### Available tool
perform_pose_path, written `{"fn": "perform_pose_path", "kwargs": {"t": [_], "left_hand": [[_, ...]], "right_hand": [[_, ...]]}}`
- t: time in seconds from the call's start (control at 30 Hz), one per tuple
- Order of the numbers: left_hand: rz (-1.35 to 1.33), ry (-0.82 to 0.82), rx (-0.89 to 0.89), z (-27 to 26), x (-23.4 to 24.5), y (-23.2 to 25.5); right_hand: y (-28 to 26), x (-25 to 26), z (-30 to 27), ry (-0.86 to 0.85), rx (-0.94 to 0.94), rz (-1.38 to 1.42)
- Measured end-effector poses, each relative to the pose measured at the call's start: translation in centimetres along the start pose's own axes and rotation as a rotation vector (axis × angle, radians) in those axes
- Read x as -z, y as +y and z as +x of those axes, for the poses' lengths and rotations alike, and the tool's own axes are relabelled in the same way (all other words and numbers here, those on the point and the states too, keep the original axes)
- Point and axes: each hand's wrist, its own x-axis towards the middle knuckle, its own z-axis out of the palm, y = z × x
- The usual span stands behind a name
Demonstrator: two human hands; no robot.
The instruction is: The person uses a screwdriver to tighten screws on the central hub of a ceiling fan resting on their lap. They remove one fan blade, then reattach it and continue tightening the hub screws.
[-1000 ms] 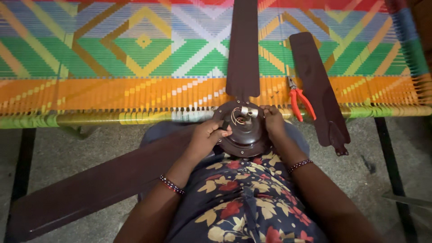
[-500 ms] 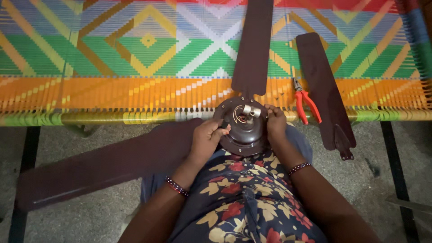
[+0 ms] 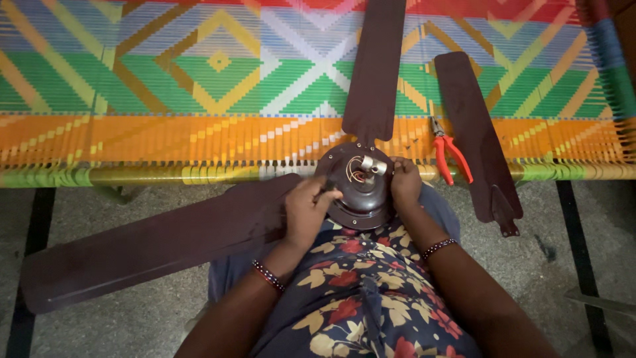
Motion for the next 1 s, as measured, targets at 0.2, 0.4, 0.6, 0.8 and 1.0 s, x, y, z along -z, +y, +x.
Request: {"fn": "perform_pose_path", "kwargs": {"t": [0.2,0.4,0.6,0.8,1.0], "left_hand": [[0.026,0.0,-0.034,1.0,1.0,-0.4],[-0.056,-0.059,-0.146,2.0,2.5,-0.6],[-0.461,-0.205,0.101,2.4,1.6,-1.3],[-0.198,-0.222,0.081,3.0,1.2,-1.3],[0.028,-0.247,0.086,3.5,2.3,-0.7]], "right_hand": [[0.5,0.2,0.6,-0.028,0.06,-0.086],[2.3,0.9,1.4,-0.101,0.327,-0.072],[2.7,0.8,1.4,-0.108,0.332,-0.115],[-2.1,2.5,-1.3,0.043,0.503,-0.204],[-12.1,6.2,-7.5,-0.301,0.539,0.172]]}}
